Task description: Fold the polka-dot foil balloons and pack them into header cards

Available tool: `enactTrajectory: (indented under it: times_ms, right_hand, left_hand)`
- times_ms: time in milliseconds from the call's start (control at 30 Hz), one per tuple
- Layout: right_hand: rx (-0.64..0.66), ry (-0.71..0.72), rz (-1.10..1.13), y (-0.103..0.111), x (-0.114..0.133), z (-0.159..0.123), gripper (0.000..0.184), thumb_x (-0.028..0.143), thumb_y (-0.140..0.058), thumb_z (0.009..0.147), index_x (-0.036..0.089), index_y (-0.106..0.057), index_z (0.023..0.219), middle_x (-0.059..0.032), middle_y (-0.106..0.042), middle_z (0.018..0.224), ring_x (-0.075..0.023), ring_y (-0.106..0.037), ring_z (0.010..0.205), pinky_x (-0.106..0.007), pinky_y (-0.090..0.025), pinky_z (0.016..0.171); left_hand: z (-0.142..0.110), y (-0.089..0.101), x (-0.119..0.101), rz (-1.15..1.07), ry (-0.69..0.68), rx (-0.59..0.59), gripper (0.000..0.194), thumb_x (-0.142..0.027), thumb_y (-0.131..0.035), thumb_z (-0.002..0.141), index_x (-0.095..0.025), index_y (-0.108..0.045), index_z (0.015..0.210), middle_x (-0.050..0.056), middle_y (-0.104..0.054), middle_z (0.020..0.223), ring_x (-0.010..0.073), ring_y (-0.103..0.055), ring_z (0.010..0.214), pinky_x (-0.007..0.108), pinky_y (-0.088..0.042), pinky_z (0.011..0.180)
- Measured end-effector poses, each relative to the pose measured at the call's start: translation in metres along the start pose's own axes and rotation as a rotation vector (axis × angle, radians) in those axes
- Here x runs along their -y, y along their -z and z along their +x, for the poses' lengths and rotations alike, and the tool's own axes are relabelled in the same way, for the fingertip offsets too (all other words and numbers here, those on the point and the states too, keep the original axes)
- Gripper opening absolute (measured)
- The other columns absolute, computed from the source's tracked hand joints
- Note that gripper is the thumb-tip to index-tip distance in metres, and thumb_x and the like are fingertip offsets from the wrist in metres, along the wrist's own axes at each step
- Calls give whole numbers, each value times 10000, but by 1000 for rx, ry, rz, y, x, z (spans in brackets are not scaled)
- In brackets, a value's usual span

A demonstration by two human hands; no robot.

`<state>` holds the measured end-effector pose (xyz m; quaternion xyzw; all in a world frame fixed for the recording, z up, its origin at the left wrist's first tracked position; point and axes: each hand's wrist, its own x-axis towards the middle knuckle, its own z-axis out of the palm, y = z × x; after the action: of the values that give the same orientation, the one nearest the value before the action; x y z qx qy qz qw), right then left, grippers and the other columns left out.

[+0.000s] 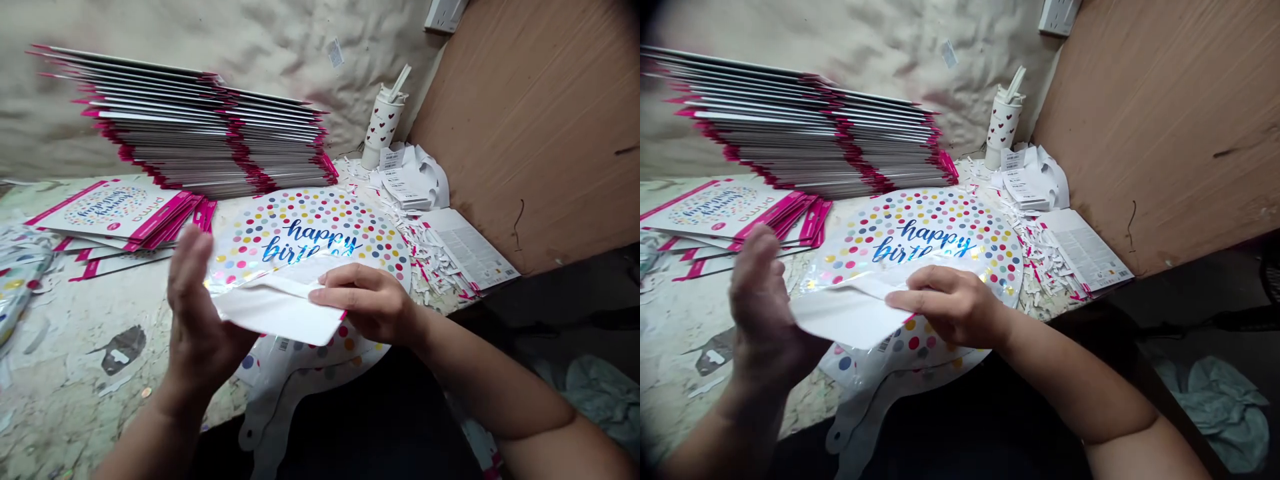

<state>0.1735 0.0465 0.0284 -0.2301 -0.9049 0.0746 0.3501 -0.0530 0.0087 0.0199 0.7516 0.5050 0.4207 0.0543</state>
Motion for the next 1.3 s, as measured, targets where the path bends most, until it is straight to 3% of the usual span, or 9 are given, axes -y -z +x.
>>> enactTrajectory:
  times_ms: [133,233,533,700,867,1033,1133,1200,1300]
  right_hand:
    - [60,105,-135,-20,-12,-35,226,171,-460,867,134,-617,1025,-103,-653,956,-207,-569,999,-374,-485,844]
    - [174,122,-280,-41,-4,-67,232,128,-446,864,103,-608,1028,-138,-650,999,-225,-579,991,-368,-497,795]
    - [443,-538,-29,-45,-13,-39,139,279,-549,835,150,-601,824,-54,-611,820,-160,-568,779,-301,-475,709]
    - [688,-281,-15,-47,-21,-15,622,350,-641,757,186,-411,1311,-145,-370,1394,-294,-339,1280,-432,-322,1019]
    - [915,-274,-256,-60,-5,-9,664,153,-550,797,157,-275,1402,-227,-274,1437,-405,-381,1243,-459,-503,783]
    - [642,-62,-472,-57,12,-6,368,91,-370,880,29,-497,1220,-274,-539,1208,-329,-618,946,-456,-520,681]
    - [292,109,-480,-52,21,-7,299,110,-371,898,9,-585,1081,-215,-641,1071,-271,-633,915,-392,-519,716]
    - [125,163,-466,-52,27,-8,254,112,-422,883,19,-621,1010,-178,-682,982,-257,-642,902,-354,-521,695]
    - [27,164,-474,-54,32,-11,220,99,-451,868,31,-646,946,-155,-702,917,-240,-657,848,-341,-521,672]
  left_hand:
    - [-28,-1,24,139,-406,288,330,-150,-469,846,-242,-568,1147,43,-631,1159,216,-558,1088,386,-409,975]
    - [-56,-16,27,211,-416,466,348,-128,-405,859,-208,-583,1148,73,-647,1139,222,-587,1060,342,-468,898]
    - [-31,-41,17,148,290,582,215,-382,-461,849,-193,-527,928,51,-618,853,197,-594,788,310,-477,681]
    - [-21,-46,37,320,249,509,385,-520,-526,770,-178,-512,946,81,-548,920,265,-528,890,392,-434,779]
    - [-35,-13,44,306,454,332,317,-461,-488,806,-188,-546,956,81,-570,944,238,-547,861,355,-437,744]
    - [-51,-1,9,-639,1022,738,383,-545,-528,769,-174,-607,822,41,-630,739,134,-552,542,243,-415,484]
    - [-51,-16,-3,-1096,1242,385,376,-483,-620,734,-152,-609,913,70,-656,876,130,-609,629,216,-458,508]
    - [-47,-25,-3,-1140,1273,113,272,-361,-696,701,-130,-613,817,52,-655,787,128,-621,665,194,-475,531]
    - [-40,-33,-3,-1148,1314,-44,143,-202,-717,684,-130,-606,737,11,-632,663,111,-611,606,180,-486,515]
